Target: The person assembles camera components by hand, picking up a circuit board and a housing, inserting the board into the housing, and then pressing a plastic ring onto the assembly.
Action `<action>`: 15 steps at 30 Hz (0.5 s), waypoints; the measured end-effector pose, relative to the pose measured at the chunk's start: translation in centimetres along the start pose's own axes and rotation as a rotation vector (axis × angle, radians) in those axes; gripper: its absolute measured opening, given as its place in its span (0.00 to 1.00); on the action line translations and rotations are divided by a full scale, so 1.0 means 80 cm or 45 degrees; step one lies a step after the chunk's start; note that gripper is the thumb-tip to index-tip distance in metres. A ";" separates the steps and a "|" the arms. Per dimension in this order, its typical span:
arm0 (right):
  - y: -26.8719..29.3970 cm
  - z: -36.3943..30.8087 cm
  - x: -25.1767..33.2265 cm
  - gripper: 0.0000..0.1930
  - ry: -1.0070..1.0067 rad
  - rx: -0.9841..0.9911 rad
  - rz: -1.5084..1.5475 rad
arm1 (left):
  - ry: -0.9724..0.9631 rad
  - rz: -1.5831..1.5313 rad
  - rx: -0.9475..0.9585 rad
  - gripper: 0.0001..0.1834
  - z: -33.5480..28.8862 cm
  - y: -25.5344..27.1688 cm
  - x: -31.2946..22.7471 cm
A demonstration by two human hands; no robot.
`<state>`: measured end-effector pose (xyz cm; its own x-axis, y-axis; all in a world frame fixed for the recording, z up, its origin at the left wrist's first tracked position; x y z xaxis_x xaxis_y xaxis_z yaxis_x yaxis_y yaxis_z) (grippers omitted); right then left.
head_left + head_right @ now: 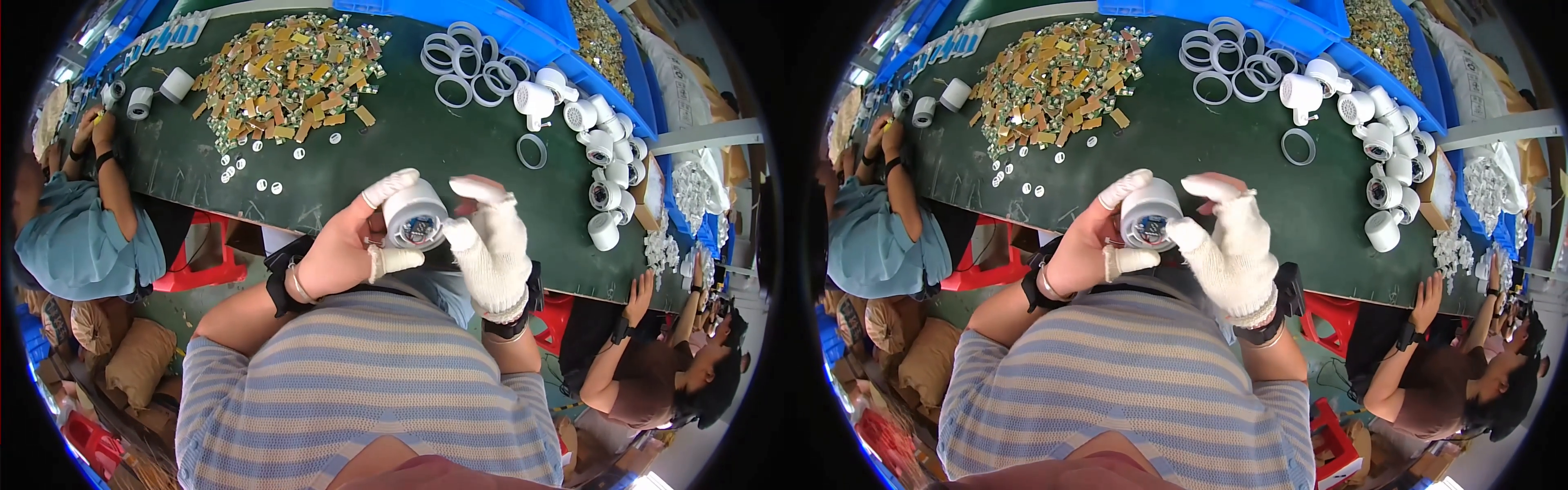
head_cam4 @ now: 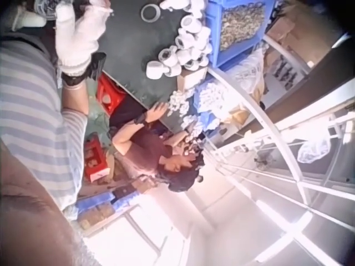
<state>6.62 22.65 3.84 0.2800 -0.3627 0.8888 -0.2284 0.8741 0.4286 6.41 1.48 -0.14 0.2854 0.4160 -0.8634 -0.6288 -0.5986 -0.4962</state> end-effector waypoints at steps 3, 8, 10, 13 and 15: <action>-0.001 0.018 0.009 0.31 0.185 0.130 -0.257 | -0.017 0.226 0.119 0.48 0.007 -0.008 0.000; -0.011 0.018 0.022 0.20 0.208 0.077 -0.502 | -0.052 0.597 0.227 0.46 0.008 -0.007 -0.005; -0.008 0.024 0.002 0.19 0.213 0.105 -0.406 | 0.114 0.578 0.198 0.45 0.013 -0.010 -0.013; 0.017 0.022 -0.025 0.19 -0.203 0.261 -0.008 | 0.151 0.839 0.315 0.46 0.037 -0.009 -0.043; 0.050 0.026 -0.046 0.23 -0.450 0.147 -0.077 | 0.047 1.876 0.090 0.37 0.047 0.036 -0.055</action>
<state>2.78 26.82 2.65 -0.0382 -0.5191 0.8539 -0.3303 0.8130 0.4795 0.64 0.54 2.58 -0.6114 -0.5425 -0.5762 -0.3946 -0.4222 0.8161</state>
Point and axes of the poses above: each hand's wrist, its own z-axis towards the middle knuckle, its own y-axis out of the back of the hand, x = y × z, the point moved 1 cm from there along z, towards the middle knuckle, and after that the axes turned 15 degrees about x, right-handed, at the moved point
